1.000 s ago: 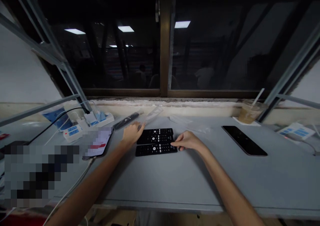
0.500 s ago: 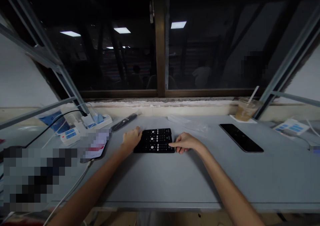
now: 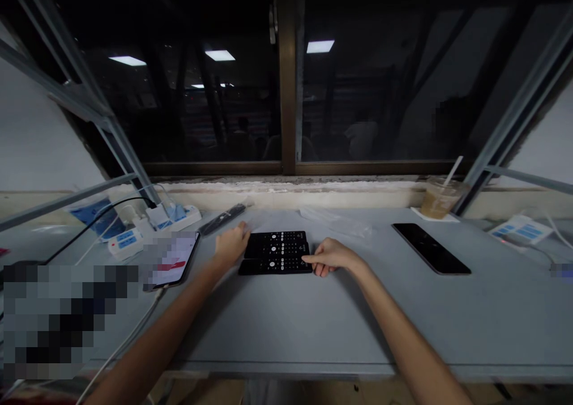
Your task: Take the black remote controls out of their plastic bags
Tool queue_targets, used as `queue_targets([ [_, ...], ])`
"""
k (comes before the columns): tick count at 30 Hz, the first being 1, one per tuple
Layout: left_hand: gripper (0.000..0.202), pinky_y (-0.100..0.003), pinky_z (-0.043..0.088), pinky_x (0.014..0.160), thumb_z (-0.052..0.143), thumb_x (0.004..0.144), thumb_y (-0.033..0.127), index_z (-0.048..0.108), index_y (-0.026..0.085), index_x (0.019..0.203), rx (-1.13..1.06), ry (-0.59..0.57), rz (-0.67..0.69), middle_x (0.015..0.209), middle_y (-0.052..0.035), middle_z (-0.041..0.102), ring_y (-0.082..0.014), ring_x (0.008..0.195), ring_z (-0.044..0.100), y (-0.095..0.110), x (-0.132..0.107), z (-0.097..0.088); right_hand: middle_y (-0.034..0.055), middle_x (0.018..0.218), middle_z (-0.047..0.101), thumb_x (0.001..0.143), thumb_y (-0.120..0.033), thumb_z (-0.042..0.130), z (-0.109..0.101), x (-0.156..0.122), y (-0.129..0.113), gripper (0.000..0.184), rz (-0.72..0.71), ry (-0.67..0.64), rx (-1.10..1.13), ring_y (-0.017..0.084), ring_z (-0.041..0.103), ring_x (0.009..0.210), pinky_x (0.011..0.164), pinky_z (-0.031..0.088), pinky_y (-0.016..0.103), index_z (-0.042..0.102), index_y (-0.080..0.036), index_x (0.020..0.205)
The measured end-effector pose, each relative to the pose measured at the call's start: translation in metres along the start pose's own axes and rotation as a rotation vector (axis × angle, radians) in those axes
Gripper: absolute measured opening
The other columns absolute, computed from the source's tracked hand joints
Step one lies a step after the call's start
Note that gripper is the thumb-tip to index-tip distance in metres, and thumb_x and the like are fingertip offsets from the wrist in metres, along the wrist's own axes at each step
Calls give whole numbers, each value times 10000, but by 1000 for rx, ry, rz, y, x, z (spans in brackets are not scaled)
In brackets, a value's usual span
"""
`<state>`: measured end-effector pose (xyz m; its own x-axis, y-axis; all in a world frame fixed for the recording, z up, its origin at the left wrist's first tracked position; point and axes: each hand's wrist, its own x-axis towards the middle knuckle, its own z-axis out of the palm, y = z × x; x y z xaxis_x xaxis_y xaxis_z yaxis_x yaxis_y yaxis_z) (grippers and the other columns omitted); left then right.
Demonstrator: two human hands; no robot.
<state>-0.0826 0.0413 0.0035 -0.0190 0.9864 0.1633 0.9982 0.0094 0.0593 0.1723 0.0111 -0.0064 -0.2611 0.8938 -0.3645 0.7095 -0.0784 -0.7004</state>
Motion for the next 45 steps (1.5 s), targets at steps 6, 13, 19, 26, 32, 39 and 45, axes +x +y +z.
queue_targets([
  [6, 433, -337, 449, 683, 261, 895, 409, 440, 153, 1196, -96, 176, -93, 911, -143, 653, -260, 837, 624, -8, 2, -13, 73, 544, 652, 663, -544, 598, 2, 1, 2, 424, -62, 32, 18, 84, 548, 445, 426, 397, 193, 634, -144, 527],
  [13, 442, -324, 442, 711, 271, 891, 432, 442, 167, 1201, -85, 113, -51, 937, -127, 656, -245, 874, 617, -3, 1, -11, 79, 535, 652, 663, -554, 592, 3, 2, 2, 434, -68, 20, 22, 98, 564, 462, 418, 392, 194, 625, -147, 516],
  [19, 387, -363, 458, 723, 306, 870, 385, 534, 153, 1080, -77, 26, -91, 929, -131, 659, -264, 887, 616, -6, 3, -5, 85, 555, 655, 645, -617, 570, 2, 0, 1, 492, -19, -6, -1, 105, 578, 479, 417, 382, 192, 636, -138, 555],
  [26, 368, -393, 451, 756, 290, 868, 309, 504, 123, 1102, -105, 7, -131, 951, -160, 648, -272, 918, 609, -12, 6, -3, 73, 552, 640, 676, -687, 463, -1, 2, 1, 565, 50, 86, 47, 107, 570, 454, 397, 356, 202, 616, -145, 628],
  [32, 353, -336, 448, 737, 244, 872, 234, 471, 119, 1117, -143, -66, -113, 819, -123, 666, -220, 849, 629, -10, 5, -4, 36, 584, 638, 689, -577, 540, 3, 12, 7, 417, -29, 147, 71, 82, 549, 415, 361, 315, 179, 577, -164, 645],
  [39, 349, -296, 451, 695, 236, 887, 260, 502, 151, 1085, -165, -107, -60, 732, -73, 670, -200, 828, 633, -11, 9, 1, 21, 561, 617, 675, -535, 572, 6, 15, 9, 376, -43, 165, 128, 67, 520, 403, 385, 349, 188, 570, -167, 597],
  [45, 343, -325, 457, 693, 248, 878, 221, 512, 148, 1084, -133, -64, -86, 844, -111, 668, -220, 832, 631, -9, 6, -3, 28, 594, 627, 700, -547, 536, 5, 13, 8, 379, -42, 196, 63, 88, 530, 434, 436, 372, 218, 565, -174, 638],
])
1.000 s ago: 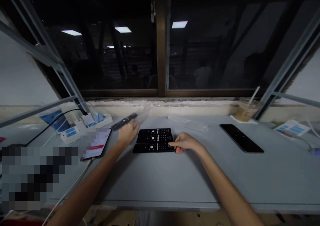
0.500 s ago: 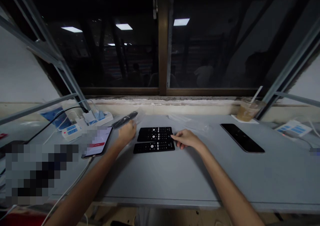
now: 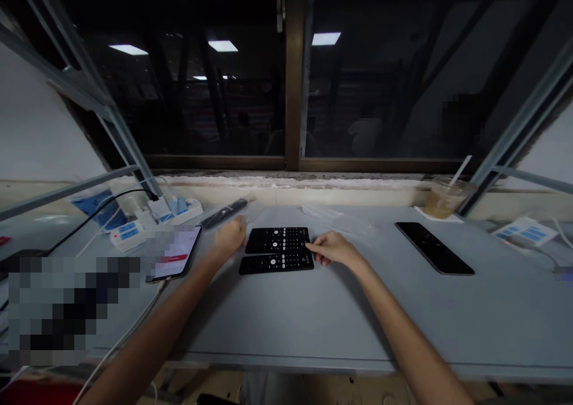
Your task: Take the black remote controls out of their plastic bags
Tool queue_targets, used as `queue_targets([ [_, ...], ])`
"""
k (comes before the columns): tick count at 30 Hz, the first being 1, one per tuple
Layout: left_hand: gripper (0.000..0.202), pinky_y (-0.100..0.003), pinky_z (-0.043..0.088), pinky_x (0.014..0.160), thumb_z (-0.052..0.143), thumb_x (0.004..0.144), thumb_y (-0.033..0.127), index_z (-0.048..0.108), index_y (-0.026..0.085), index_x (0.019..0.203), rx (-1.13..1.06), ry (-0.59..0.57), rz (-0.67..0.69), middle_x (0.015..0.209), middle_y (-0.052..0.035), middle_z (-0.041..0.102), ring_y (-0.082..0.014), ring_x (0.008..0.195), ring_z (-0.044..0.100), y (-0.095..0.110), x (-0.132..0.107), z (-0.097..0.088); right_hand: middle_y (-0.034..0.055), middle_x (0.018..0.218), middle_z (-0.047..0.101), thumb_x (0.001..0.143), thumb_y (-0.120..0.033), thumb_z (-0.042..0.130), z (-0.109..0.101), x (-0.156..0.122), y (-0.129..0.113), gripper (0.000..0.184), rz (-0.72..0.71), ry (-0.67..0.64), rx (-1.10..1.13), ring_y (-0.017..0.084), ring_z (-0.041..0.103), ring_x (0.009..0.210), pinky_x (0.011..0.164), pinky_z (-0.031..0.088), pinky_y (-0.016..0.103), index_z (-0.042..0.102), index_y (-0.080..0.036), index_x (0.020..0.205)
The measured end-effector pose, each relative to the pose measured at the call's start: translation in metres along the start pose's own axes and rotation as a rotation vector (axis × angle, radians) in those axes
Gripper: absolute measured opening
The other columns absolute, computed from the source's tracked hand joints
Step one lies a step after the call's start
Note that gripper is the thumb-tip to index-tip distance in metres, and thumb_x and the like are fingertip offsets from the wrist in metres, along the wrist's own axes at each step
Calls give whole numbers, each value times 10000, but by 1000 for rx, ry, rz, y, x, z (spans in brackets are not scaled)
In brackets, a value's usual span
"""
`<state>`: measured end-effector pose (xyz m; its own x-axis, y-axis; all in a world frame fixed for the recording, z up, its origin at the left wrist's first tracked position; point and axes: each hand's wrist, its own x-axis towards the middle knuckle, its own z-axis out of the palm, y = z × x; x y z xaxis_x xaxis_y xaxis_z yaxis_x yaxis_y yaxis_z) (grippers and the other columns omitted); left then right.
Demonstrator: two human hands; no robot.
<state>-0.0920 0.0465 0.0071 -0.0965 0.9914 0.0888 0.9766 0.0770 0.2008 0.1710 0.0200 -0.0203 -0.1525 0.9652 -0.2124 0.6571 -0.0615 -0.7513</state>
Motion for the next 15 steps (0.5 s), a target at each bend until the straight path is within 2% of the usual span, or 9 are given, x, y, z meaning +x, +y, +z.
queue_targets([
  [3, 356, -357, 452, 712, 258, 873, 217, 491, 115, 1121, 34, 64, -43, 939, -174, 641, -257, 871, 620, 0, -1, -2, 31, 671, 644, 688, -521, 568, -1, -3, -7, 335, -120, 237, -129, 127, 569, 545, 546, 419, 262, 593, -188, 712],
  [5, 369, -359, 449, 714, 264, 876, 242, 477, 108, 1145, 51, 104, -57, 948, -184, 635, -263, 867, 618, 0, -1, -3, 38, 786, 650, 690, -498, 588, 0, -7, -14, 302, -301, 337, -164, 159, 593, 697, 665, 442, 298, 625, -207, 763],
  [6, 377, -356, 449, 714, 268, 878, 263, 471, 108, 1155, 53, 120, -58, 941, -179, 637, -262, 862, 618, 0, -1, -4, 44, 873, 644, 694, -487, 594, 2, -9, -17, 286, -409, 322, -159, 173, 591, 792, 733, 441, 318, 646, -222, 788],
  [9, 404, -353, 448, 714, 291, 876, 336, 461, 123, 1174, 39, 150, -50, 913, -152, 647, -261, 855, 616, 0, 0, -3, 42, 1153, 551, 679, -453, 636, 10, -14, -25, 249, -660, 166, -151, 209, 507, 1048, 915, 374, 382, 695, -281, 849],
  [11, 416, -358, 448, 717, 297, 875, 368, 458, 140, 1183, 25, 161, -47, 901, -140, 652, -260, 853, 615, 0, 0, -3, 24, 1256, 479, 647, -440, 675, 16, -15, -27, 246, -733, 102, -192, 235, 427, 1149, 979, 308, 424, 705, -316, 858],
  [15, 412, -367, 448, 722, 294, 874, 371, 477, 148, 1169, 9, 165, -43, 915, -148, 651, -262, 849, 621, 1, 0, -2, -2, 1285, 460, 645, -425, 685, 23, -13, -24, 197, -756, 55, -275, 264, 352, 1208, 991, 265, 476, 707, -359, 829],
])
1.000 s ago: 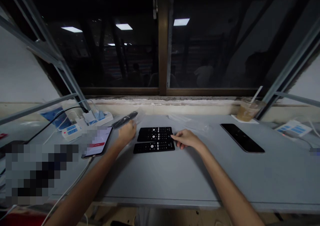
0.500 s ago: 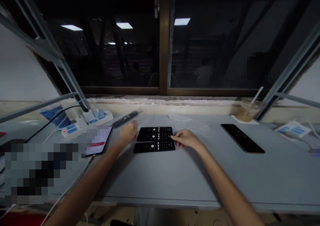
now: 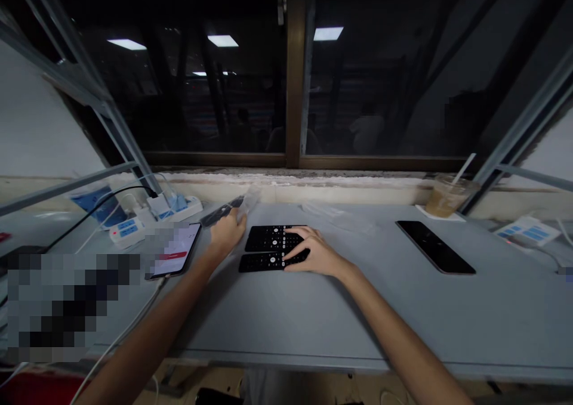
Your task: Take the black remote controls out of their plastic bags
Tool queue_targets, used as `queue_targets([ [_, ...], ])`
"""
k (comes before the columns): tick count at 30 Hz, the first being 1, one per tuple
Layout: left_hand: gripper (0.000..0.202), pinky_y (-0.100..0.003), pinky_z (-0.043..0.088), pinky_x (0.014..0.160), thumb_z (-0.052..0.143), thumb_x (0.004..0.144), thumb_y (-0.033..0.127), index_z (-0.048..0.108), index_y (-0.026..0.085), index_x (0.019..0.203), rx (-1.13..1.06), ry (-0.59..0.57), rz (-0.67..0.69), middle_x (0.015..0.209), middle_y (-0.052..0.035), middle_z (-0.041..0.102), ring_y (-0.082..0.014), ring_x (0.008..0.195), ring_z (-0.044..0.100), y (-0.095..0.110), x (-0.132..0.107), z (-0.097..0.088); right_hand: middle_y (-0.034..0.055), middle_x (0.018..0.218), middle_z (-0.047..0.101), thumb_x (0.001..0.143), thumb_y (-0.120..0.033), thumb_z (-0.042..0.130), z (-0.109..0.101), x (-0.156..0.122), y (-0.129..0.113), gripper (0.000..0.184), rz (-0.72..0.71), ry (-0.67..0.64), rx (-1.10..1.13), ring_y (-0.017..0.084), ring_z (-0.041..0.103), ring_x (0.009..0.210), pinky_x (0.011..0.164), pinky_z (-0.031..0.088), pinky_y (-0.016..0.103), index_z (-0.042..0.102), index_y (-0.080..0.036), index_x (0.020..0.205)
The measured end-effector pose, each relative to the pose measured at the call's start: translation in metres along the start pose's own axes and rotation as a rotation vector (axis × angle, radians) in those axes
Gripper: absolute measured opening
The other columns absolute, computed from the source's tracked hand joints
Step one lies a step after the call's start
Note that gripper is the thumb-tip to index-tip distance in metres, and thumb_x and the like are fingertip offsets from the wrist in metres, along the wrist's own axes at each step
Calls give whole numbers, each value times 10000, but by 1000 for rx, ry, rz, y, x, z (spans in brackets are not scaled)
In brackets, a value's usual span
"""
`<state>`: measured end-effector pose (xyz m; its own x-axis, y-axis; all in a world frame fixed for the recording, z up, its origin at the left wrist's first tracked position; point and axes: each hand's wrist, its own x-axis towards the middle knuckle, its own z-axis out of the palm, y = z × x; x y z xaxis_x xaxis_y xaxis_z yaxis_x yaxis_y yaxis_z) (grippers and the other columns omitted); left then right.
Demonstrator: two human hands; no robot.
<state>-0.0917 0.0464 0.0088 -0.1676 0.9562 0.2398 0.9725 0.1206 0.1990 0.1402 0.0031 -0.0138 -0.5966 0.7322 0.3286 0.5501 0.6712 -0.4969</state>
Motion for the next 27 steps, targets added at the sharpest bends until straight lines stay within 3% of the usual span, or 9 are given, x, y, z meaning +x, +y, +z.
queue_targets([
  [10, 418, -380, 447, 742, 312, 866, 367, 462, 145, 1186, -49, -21, 12, 950, -153, 650, -282, 893, 611, 0, 0, -1, 15, 1207, 546, 647, -387, 686, 5, 2, 3, 136, -49, 66, 6, 237, 414, 1166, 969, 300, 437, 718, -302, 749],
  [18, 420, -329, 450, 718, 313, 876, 400, 463, 167, 1193, -13, 18, 72, 904, -114, 664, -251, 870, 620, 2, 0, -3, 38, 1115, 577, 637, -335, 703, 8, 2, 3, 130, -80, 93, 35, 207, 496, 1060, 912, 366, 413, 701, -260, 743],
  [22, 403, -310, 451, 690, 304, 885, 416, 476, 218, 1192, 43, 64, 232, 852, -82, 675, -232, 818, 634, 5, -4, -4, 63, 1123, 546, 627, -334, 706, 7, 3, -2, 293, -119, 199, 5, 204, 518, 1033, 893, 406, 385, 674, -245, 904],
  [24, 413, -303, 451, 683, 320, 880, 438, 456, 241, 1217, 49, 66, 352, 834, -61, 680, -222, 787, 638, 8, -7, -5, 72, 1126, 535, 668, -321, 671, 5, 4, -4, 372, -122, 330, -43, 198, 514, 1039, 893, 415, 372, 626, -241, 1028],
  [27, 416, -302, 431, 777, 359, 872, 442, 432, 251, 1235, -23, 57, 573, 920, -40, 675, -196, 864, 621, 11, -12, -5, 62, 1091, 549, 750, -291, 589, 2, 5, -6, 325, -117, 562, -176, 187, 510, 1028, 885, 419, 363, 597, -253, 1072],
])
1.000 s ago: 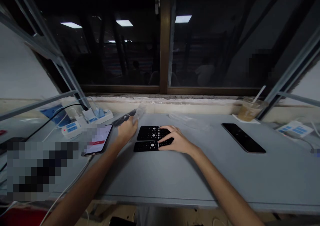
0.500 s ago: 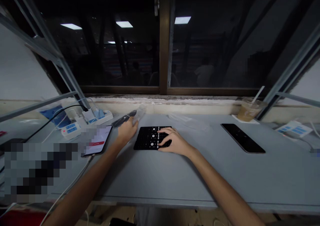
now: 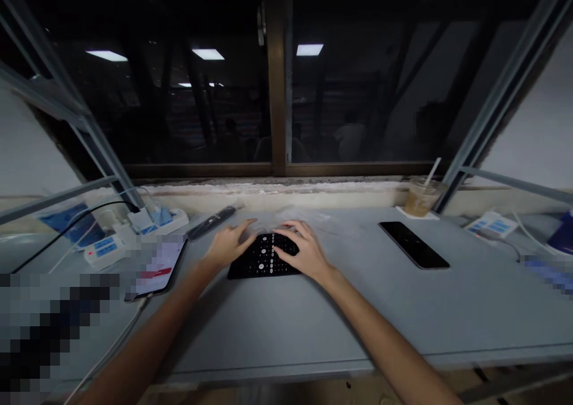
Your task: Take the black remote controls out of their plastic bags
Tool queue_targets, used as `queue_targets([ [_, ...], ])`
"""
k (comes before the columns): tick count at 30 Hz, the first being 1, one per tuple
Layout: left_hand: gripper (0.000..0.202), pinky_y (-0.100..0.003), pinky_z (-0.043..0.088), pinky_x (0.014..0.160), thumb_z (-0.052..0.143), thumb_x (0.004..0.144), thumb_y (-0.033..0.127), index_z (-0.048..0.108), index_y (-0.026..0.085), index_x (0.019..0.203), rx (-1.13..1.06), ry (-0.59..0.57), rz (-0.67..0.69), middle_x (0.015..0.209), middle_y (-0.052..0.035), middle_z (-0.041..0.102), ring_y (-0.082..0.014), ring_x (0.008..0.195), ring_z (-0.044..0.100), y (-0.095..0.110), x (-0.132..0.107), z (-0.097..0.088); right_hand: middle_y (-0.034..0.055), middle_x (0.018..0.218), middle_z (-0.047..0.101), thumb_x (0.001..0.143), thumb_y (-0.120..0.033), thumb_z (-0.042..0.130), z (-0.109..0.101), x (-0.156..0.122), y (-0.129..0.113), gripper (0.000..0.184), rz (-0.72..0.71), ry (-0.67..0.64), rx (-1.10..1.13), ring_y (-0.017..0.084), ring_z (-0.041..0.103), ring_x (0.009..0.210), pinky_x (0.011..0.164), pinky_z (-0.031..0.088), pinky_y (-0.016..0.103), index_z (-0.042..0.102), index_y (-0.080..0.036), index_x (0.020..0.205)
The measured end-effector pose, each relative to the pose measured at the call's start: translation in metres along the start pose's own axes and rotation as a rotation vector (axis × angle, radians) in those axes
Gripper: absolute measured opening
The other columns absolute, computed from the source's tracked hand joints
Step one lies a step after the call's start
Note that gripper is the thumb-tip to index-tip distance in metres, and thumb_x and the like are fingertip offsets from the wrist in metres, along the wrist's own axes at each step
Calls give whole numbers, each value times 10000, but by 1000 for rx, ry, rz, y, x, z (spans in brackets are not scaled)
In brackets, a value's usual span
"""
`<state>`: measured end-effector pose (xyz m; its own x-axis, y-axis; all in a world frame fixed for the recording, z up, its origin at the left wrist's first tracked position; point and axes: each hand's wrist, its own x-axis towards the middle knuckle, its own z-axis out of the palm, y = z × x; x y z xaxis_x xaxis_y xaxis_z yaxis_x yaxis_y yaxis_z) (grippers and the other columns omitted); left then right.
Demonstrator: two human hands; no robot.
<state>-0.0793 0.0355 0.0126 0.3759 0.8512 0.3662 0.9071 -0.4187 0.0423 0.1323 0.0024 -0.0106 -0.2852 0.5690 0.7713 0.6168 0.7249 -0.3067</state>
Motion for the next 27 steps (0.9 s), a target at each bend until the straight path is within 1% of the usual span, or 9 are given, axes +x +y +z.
queue_targets([
  [2, 399, -308, 389, 867, 365, 877, 423, 434, 233, 1220, -64, 34, 139, 1048, -41, 641, -180, 973, 580, 3, -1, 0, 52, 1084, 561, 770, -288, 569, -2, 1, 0, 288, -41, 99, -95, 190, 511, 1016, 883, 412, 373, 603, -267, 1056],
  [4, 375, -320, 361, 905, 358, 882, 410, 442, 222, 1196, -120, 59, 225, 1132, -40, 599, -172, 1032, 543, 6, -2, 0, 46, 1104, 568, 767, -303, 581, -4, 2, -1, 295, -96, 132, -167, 200, 506, 1026, 887, 398, 387, 602, -273, 1059],
  [8, 362, -333, 361, 909, 377, 874, 417, 450, 229, 1174, -217, 61, 296, 1143, -30, 581, -169, 1033, 532, 9, -4, 2, 43, 1149, 574, 770, -323, 591, -5, 2, -3, 310, -176, 73, -242, 205, 494, 1063, 891, 383, 394, 598, -274, 1077],
  [12, 362, -296, 395, 880, 395, 865, 429, 463, 231, 1160, -334, 32, 312, 1112, -21, 591, -155, 1006, 544, 12, -5, 4, 27, 1044, 634, 814, -240, 546, -5, 1, 0, 170, -218, 47, -193, 171, 534, 1003, 843, 418, 349, 641, -249, 955],
  [16, 357, -283, 416, 849, 399, 855, 460, 513, 225, 1098, -341, -19, 261, 1076, -13, 609, -159, 973, 561, 11, -4, 2, 15, 894, 670, 840, -167, 497, -9, 1, 7, 194, -227, 28, -124, 141, 580, 864, 756, 452, 306, 635, -220, 964],
  [19, 365, -300, 402, 867, 409, 843, 483, 557, 209, 1034, -259, 10, 202, 1038, -25, 625, -179, 974, 559, 5, -1, 2, 25, 892, 671, 841, -144, 479, -14, 3, 14, 214, -183, 77, -121, 142, 586, 833, 748, 463, 308, 636, -212, 969],
  [21, 388, -305, 399, 864, 416, 835, 495, 558, 204, 1048, -205, 44, 135, 1014, -32, 633, -187, 958, 567, -1, 1, 3, 34, 911, 665, 842, -134, 459, -20, 5, 21, 234, -144, 108, -132, 146, 587, 840, 758, 471, 311, 640, -213, 968],
  [24, 411, -300, 415, 828, 437, 830, 473, 524, 204, 1129, -130, 64, -35, 972, -34, 647, -187, 890, 593, -11, 4, 6, 44, 935, 657, 839, -131, 425, -32, 6, 36, 272, -40, 183, -184, 163, 586, 885, 790, 472, 327, 639, -220, 982],
  [27, 401, -319, 393, 878, 456, 833, 379, 492, 183, 1181, -57, 102, -172, 1070, -56, 625, -199, 960, 577, -26, 8, 14, 58, 925, 659, 822, -150, 424, -47, 5, 55, 273, 133, 348, -285, 178, 593, 870, 781, 474, 341, 649, -206, 964],
])
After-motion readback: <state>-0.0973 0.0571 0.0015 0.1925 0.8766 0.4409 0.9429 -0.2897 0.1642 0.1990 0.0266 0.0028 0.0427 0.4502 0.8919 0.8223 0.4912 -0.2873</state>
